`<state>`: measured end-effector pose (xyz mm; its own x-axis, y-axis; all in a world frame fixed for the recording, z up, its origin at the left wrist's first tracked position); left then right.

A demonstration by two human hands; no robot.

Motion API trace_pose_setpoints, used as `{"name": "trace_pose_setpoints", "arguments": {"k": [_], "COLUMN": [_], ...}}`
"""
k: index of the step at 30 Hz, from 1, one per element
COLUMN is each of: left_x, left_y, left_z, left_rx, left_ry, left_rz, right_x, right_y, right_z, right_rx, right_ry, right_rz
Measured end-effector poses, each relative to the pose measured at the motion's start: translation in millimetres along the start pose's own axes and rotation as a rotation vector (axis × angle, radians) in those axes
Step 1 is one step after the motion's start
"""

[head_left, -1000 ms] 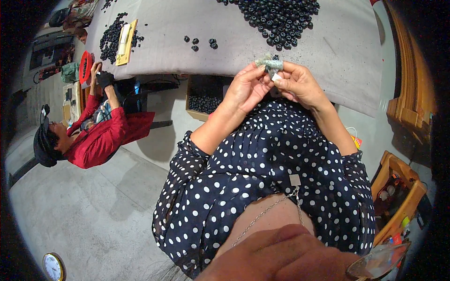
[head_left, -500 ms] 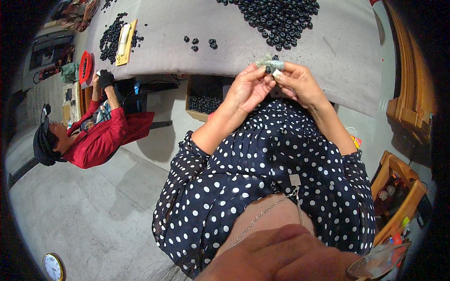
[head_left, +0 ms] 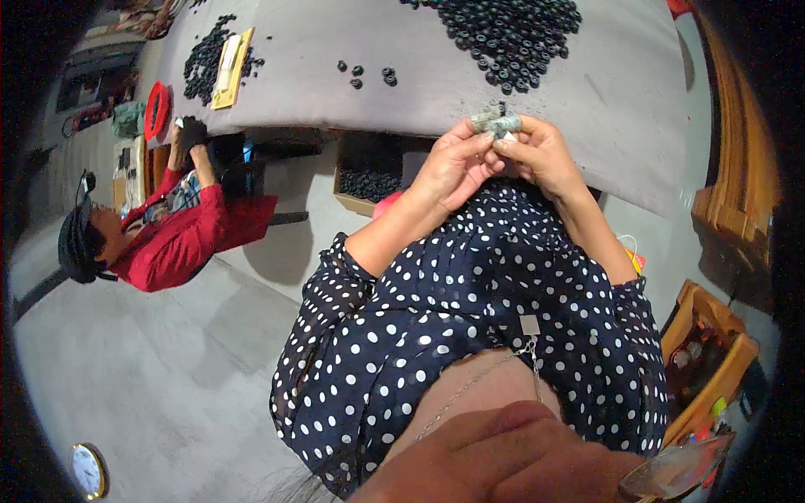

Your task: The person sorts small black rubber or plastic components by hand, grouping them on a table.

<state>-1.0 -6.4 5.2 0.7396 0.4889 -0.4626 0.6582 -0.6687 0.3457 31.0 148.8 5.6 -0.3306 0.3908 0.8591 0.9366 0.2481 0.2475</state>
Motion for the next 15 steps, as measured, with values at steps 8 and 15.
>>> {"name": "trace_pose_setpoints", "arguments": {"k": [8,15], "left_x": [-35.4,-113.6], "left_y": [11.2,-17.1], "left_z": [7.3,68.2], "left_rx": [-0.095,-0.517], "left_ry": [-0.552,-1.755], "left_rz": [-0.211,-0.982], "right_x": [2.3,2.0], "right_y": [5.5,13.7], "right_z": [-0.3,27.5], "right_rx": [-0.046,-0.106], "right_ry": [-0.067,-0.081], "right_rz": [0.017,0.117]}}
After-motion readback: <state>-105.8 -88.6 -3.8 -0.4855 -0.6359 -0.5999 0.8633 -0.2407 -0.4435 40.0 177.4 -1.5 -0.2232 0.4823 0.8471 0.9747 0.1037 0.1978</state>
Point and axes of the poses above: each hand's wrist, its own y-axis away from the middle knuckle, its own z-axis out of the back of the hand, x = y × z, the point moved 1 cm from there along -y, towards the middle knuckle, and after that the axes turned 4 degrees about x, right-handed, at the moved point
